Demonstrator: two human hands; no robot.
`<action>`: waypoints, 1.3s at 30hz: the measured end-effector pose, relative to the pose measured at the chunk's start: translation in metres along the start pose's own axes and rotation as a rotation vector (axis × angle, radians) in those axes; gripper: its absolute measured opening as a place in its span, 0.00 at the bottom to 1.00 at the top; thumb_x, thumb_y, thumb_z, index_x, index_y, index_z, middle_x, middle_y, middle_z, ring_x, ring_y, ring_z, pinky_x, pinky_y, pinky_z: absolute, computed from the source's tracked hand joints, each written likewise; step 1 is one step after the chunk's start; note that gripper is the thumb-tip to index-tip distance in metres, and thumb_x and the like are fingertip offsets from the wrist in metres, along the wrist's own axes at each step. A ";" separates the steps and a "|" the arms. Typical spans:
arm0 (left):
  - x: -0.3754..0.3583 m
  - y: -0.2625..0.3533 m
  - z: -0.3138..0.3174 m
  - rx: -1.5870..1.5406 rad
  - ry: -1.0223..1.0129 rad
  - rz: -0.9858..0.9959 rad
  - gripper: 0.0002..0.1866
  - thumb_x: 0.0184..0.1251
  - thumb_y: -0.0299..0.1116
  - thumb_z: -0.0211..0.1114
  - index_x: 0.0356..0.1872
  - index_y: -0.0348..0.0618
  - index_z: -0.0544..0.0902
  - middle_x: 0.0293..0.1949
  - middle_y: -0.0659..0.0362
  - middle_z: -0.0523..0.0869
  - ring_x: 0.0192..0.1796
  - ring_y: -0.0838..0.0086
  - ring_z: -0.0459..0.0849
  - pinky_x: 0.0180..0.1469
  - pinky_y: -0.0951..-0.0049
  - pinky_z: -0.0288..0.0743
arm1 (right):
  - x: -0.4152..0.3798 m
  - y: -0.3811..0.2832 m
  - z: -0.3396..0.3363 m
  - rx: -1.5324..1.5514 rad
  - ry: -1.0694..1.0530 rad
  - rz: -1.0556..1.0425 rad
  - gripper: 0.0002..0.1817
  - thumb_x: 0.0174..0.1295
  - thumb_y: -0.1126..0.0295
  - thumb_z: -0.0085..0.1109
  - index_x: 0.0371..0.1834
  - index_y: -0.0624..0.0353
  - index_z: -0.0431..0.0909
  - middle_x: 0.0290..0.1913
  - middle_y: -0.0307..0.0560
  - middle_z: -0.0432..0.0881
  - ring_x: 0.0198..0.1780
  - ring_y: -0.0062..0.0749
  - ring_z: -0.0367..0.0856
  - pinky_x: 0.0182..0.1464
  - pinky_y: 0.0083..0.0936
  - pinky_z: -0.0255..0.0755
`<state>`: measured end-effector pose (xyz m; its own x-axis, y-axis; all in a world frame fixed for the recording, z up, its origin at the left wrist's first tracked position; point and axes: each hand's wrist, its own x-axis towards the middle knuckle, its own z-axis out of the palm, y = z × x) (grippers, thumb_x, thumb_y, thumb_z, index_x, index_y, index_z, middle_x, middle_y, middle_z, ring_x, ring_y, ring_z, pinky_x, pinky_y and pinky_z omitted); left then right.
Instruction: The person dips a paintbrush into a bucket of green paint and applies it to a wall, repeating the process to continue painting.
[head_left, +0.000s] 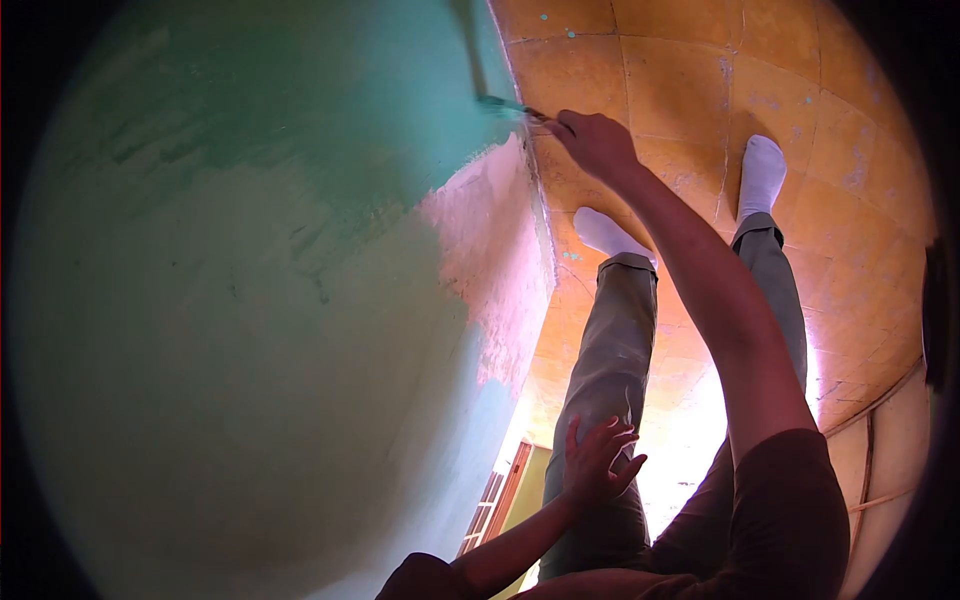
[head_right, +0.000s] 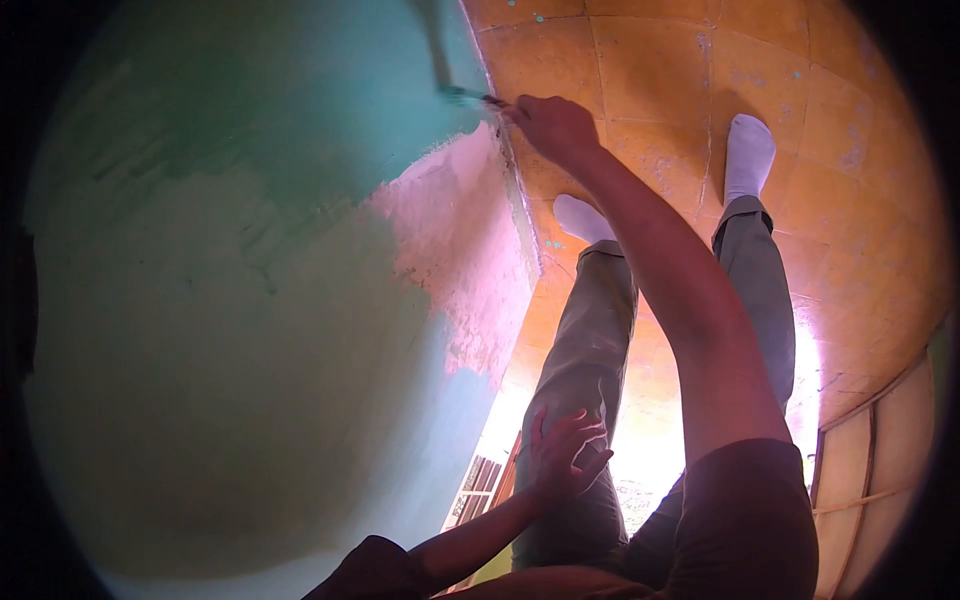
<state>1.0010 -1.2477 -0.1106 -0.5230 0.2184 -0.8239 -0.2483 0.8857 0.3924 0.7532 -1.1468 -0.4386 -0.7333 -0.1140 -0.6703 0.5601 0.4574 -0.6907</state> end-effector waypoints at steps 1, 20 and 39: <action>0.000 0.000 0.001 0.011 -0.008 0.002 0.18 0.53 0.42 0.74 0.44 0.51 0.84 0.46 0.63 0.85 0.60 0.68 0.79 0.72 0.48 0.46 | 0.003 0.008 0.000 -0.162 0.016 0.090 0.25 0.70 0.44 0.44 0.37 0.53 0.82 0.31 0.50 0.84 0.35 0.47 0.83 0.36 0.42 0.74; -0.004 0.005 0.004 -0.002 -0.045 0.005 0.21 0.53 0.47 0.74 0.46 0.50 0.83 0.47 0.62 0.85 0.61 0.67 0.78 0.72 0.48 0.45 | -0.017 -0.132 -0.067 0.488 0.363 -0.548 0.21 0.69 0.45 0.48 0.36 0.48 0.83 0.19 0.46 0.78 0.24 0.45 0.80 0.30 0.39 0.72; 0.004 0.006 -0.002 0.044 -0.069 0.012 0.22 0.56 0.50 0.72 0.47 0.51 0.83 0.50 0.62 0.84 0.62 0.69 0.77 0.73 0.48 0.44 | -0.089 -0.175 -0.101 0.180 0.396 -0.628 0.12 0.66 0.55 0.56 0.33 0.48 0.81 0.22 0.40 0.80 0.24 0.39 0.81 0.25 0.35 0.72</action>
<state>0.9957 -1.2426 -0.1111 -0.4679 0.2554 -0.8461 -0.2056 0.8996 0.3853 0.6818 -1.1280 -0.2303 -0.9993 0.0355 -0.0127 0.0213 0.2562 -0.9664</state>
